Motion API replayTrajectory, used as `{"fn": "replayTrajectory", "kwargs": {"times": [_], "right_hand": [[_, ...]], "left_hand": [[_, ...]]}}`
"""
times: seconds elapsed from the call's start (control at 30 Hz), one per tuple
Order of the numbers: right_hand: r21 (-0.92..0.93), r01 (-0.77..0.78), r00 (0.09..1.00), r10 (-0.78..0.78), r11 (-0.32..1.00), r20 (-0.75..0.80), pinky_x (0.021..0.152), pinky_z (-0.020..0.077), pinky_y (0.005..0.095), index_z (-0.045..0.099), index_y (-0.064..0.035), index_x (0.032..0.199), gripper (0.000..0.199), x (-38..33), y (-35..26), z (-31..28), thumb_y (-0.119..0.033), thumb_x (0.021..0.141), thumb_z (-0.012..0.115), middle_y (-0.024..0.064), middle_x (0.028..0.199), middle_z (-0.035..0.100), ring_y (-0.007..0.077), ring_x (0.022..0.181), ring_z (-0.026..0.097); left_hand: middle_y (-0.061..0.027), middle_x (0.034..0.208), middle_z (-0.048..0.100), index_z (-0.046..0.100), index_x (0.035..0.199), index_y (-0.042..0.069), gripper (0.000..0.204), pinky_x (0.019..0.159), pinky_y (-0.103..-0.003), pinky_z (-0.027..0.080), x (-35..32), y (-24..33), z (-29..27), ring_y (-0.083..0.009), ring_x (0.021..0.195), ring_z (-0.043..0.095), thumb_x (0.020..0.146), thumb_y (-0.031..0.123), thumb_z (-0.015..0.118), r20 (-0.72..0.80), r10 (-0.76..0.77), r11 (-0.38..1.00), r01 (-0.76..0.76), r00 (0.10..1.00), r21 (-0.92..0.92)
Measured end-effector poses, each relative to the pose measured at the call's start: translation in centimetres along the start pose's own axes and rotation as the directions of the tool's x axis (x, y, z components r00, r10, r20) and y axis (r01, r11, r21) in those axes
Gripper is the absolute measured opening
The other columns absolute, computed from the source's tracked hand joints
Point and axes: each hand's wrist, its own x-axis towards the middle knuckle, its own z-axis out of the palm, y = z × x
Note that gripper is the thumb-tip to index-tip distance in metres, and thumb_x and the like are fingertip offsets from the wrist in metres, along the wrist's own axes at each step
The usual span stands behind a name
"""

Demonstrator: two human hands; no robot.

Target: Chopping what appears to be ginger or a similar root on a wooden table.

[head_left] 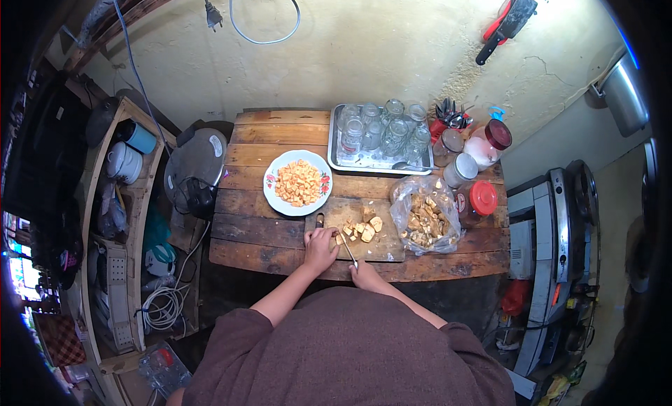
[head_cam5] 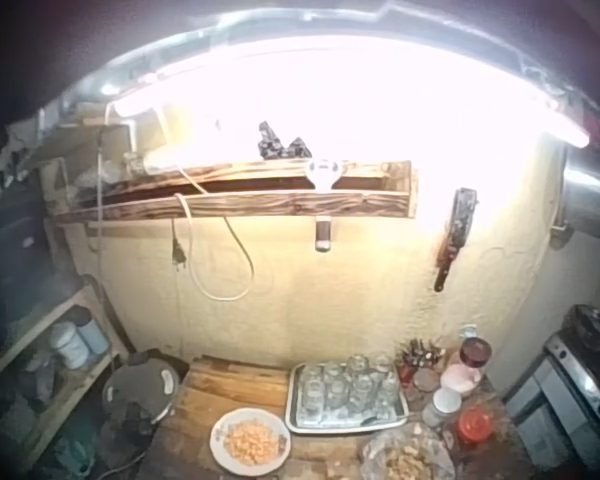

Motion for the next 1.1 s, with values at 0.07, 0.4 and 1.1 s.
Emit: {"fn": "replayTrajectory", "kwargs": {"times": [0.07, 0.4, 1.1], "right_hand": [[-0.010, -0.007, 1.000, 0.007, 1.000, 0.001, 0.079, 0.0454, 0.0514, 0.050, 0.0126, 0.097, 0.039, 0.0, -0.2, 0.1, -0.025, 0.091, 0.046, 0.0355, 0.086, 0.058, 0.0488, 0.088, 0.057], [-0.071, 0.009, 0.997, -0.003, 0.997, 0.083, 0.075, 0.0464, 0.0514, 0.049, 0.0117, 0.095, 0.034, 1.5, -0.9, 0.1, -0.022, 0.090, 0.048, 0.0350, 0.082, 0.058, 0.0487, 0.084, 0.058], [0.114, -0.008, 0.954, 0.042, 0.993, -0.298, 0.074, 0.0451, 0.0484, 0.052, 0.0076, 0.097, 0.036, -1.0, 2.4, -4.1, -0.027, 0.091, 0.048, 0.0300, 0.082, 0.060, 0.0458, 0.083, 0.058]], "left_hand": [[-0.0021, 0.092, 0.063, 0.057, 0.104, 0.010, 0.039, 0.089, -0.038, 0.032, 0.0, -0.1, 0.0, -0.0201, 0.097, 0.055, 0.067, 0.014, 0.070, -0.001, 0.005, 1.000, -0.005, 1.000, 0.002], [0.0003, 0.087, 0.067, 0.059, 0.098, 0.013, 0.033, 0.090, -0.040, 0.031, 0.5, -0.2, -0.1, -0.0183, 0.093, 0.057, 0.067, 0.017, 0.071, 0.020, -0.040, 0.998, 0.041, 0.999, -0.053], [-0.0061, 0.099, 0.062, 0.058, 0.105, 0.010, 0.039, 0.093, -0.048, 0.028, 5.1, 2.6, 2.7, -0.0254, 0.105, 0.051, 0.069, 0.019, 0.070, 0.078, 0.157, 0.985, -0.162, 0.984, 0.065]]}}
